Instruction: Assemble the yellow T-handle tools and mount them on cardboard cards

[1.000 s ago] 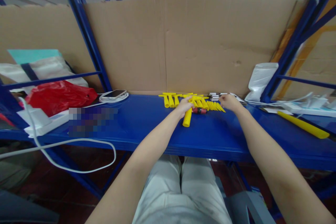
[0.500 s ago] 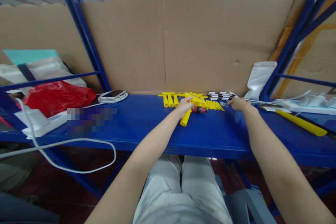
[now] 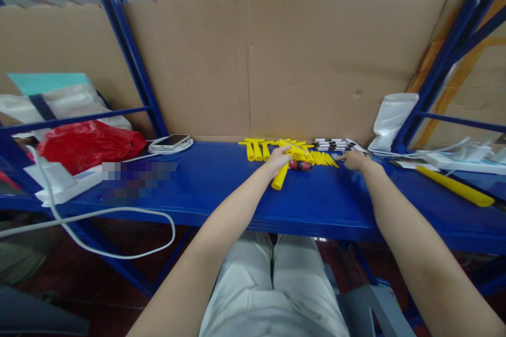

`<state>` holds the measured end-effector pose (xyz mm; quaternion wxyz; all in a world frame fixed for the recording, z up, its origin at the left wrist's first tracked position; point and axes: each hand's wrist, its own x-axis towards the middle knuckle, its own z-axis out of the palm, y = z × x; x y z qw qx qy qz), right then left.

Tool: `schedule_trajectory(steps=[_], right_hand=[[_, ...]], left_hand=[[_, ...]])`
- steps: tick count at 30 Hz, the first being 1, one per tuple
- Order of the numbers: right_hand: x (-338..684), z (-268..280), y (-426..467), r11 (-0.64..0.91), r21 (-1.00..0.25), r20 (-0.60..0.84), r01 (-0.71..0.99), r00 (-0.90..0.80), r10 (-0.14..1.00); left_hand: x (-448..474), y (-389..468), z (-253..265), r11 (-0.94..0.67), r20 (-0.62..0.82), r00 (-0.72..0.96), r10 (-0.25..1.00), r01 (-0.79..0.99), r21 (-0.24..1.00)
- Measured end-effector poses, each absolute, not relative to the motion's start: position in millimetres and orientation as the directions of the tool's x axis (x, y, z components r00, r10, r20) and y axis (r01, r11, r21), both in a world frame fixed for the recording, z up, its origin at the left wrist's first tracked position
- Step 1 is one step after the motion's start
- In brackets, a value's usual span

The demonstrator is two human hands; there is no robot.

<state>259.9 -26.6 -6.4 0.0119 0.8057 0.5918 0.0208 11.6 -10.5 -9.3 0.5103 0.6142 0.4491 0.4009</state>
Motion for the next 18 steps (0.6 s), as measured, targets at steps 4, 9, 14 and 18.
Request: schedule_trajectory(steps=[4,9,14,18], right_hand=[[260.2,-10.8,-23.6,-0.283,0.046,0.035,0.958,0.282,0.959],[261.9,-13.9,-21.6,-0.252,0.039,0.079,0.967,0.248,0.966],[260.9,-13.6,-21.1,-0.264,0.071,0.047,0.962,0.261,0.964],[260.0,-12.7,-20.6,-0.266,0.056,0.084,0.962,0.261,0.962]], left_hand=[[11.2,-9.2,-9.6,-0.077,0.028,0.278,0.96,0.17,0.982],[11.2,-10.7,-8.9,-0.087,0.035,0.278,0.96,0.177,0.98],[11.0,-7.1,-11.2,-0.086,0.033,0.284,0.958,0.177,0.98],[11.1,-5.0,-12.3,-0.083,0.031,0.287,0.957,0.173,0.981]])
